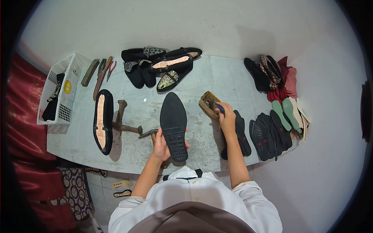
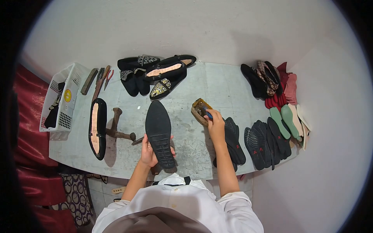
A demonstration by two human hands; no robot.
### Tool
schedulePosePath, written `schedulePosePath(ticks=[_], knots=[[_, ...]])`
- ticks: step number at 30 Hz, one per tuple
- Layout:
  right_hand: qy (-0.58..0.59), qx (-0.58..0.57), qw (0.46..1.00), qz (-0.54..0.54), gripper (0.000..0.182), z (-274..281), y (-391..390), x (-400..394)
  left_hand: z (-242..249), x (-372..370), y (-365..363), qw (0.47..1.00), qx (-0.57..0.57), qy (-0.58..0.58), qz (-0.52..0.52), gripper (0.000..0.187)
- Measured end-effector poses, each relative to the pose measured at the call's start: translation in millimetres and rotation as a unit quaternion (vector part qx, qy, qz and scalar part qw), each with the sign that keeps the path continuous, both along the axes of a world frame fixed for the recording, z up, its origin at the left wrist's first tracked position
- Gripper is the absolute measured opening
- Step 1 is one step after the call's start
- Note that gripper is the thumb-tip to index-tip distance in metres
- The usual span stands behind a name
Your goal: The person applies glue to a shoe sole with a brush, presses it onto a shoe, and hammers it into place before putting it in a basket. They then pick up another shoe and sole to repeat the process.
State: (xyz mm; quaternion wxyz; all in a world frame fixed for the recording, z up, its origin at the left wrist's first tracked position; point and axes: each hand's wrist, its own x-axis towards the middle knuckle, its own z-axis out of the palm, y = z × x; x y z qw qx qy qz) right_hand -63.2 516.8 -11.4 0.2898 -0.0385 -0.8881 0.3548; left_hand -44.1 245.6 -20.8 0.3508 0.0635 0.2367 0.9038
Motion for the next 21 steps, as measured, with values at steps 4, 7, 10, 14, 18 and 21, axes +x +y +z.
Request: schedulePosePath(ticks=[4, 7, 10, 14, 18, 21], knots=[[0.008, 0.005, 1.000, -0.014, 0.020, 27, -6, 18, 3, 1, -2, 0.999, -0.027, 0.044, -0.005, 0.077], [0.075, -0.010, 0.997, -0.018, 0.022, 59, -13, 30, 8, 2, -2, 0.998, -0.044, 0.048, -0.016, 0.078], [0.162, 0.017, 0.986, 0.041, 0.031, 93, -22, 43, 11, 4, 0, 0.996, -0.059, 0.066, -0.032, 0.079], [0.225, 0.066, 0.950, 0.208, 0.036, 130, -36, 55, 18, 7, 6, 0.993, -0.070, 0.081, -0.049, 0.079], [0.215, 0.112, 0.923, 0.300, 0.038, 135, -51, 55, 23, 9, 10, 0.993, -0.062, 0.081, -0.063, 0.079], [0.204, 0.137, 0.885, 0.396, 0.045, 129, -62, 62, 22, 9, 6, 0.992, -0.105, 0.042, -0.052, 0.078]])
